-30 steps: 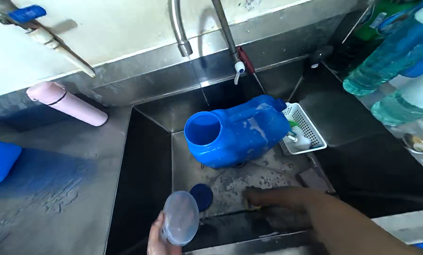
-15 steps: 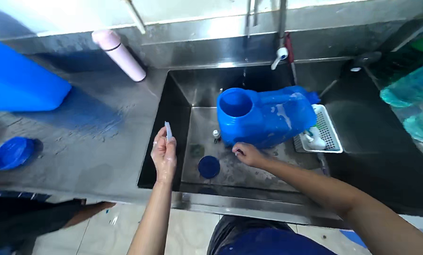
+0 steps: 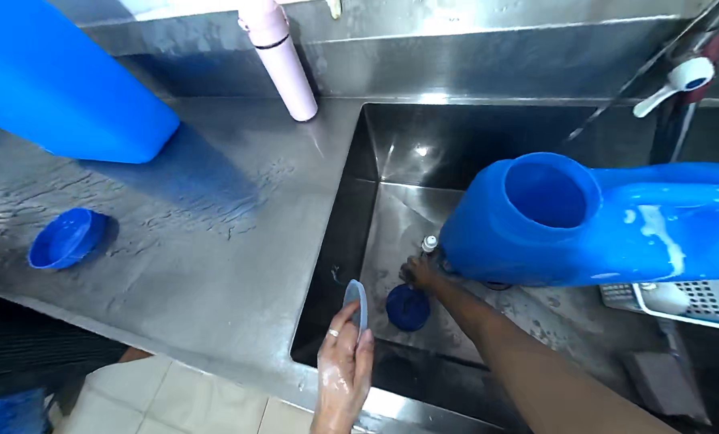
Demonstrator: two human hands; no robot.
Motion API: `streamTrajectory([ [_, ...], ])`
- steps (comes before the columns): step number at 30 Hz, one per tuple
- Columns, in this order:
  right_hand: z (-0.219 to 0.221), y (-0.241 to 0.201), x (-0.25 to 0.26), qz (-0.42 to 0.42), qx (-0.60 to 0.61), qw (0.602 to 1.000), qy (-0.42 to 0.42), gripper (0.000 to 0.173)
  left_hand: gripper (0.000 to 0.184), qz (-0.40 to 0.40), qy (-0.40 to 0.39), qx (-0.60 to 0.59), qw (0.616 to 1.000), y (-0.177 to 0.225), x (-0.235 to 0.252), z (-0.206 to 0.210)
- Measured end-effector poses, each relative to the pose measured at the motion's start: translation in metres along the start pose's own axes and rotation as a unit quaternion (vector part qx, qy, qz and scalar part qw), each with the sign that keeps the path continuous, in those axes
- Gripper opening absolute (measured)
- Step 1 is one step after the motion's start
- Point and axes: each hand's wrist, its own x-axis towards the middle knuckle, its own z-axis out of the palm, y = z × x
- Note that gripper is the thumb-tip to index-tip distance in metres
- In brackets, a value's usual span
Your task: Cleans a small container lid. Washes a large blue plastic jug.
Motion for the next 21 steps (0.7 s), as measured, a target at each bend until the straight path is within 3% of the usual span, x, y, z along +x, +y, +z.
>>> streamTrajectory([
  [3, -0.033, -0.012, -0.034, -0.02, 0.117, 0.992, 0.045, 0.044, 0.033, -0.147, 0.04, -0.141, 0.978, 0.003, 0.004, -0.005],
  [6, -0.099, -0.1, -0.136, -0.161, 0.317, 0.929, 0.104, 0.041, 0.028, -0.348, 0.124, -0.298, 0.88, 0.015, 0.037, 0.004],
  [8, -0.117, -0.154, -0.211, -0.311, 0.314, 0.882, 0.162, 0.047, 0.028, -0.384, 0.123, -0.392, 0.827, 0.045, 0.063, 0.026],
  [10, -0.12, -0.179, -0.259, -0.371, 0.235, 0.859, 0.264, 0.059, 0.034, -0.351, 0.101, -0.464, 0.807, 0.093, 0.075, 0.051],
  [13, -0.16, -0.155, -0.29, -0.216, 0.273, 0.867, 0.357, 0.051, 0.035, -0.291, 0.007, -0.517, 0.805, 0.153, 0.085, 0.069],
  [14, -0.16, -0.147, -0.302, -0.182, 0.298, 0.852, 0.391, 0.052, 0.037, -0.27, -0.034, -0.52, 0.81, 0.169, 0.084, 0.074],
  [17, -0.126, -0.145, -0.344, -0.192, 0.193, 0.796, 0.54, 0.064, 0.039, -0.248, -0.077, -0.506, 0.822, 0.191, 0.087, 0.088],
  [19, -0.147, -0.118, -0.365, -0.138, 0.199, 0.83, 0.503, 0.058, 0.037, -0.278, -0.095, -0.477, 0.828, 0.205, 0.082, 0.101],
  [20, -0.168, -0.095, -0.372, -0.105, 0.275, 0.847, 0.443, 0.05, 0.037, -0.287, -0.11, -0.461, 0.833, 0.209, 0.075, 0.11],
  [21, -0.184, -0.066, -0.375, -0.112, 0.396, 0.835, 0.364, 0.044, 0.036, -0.28, -0.12, -0.43, 0.85, 0.211, 0.069, 0.122],
])
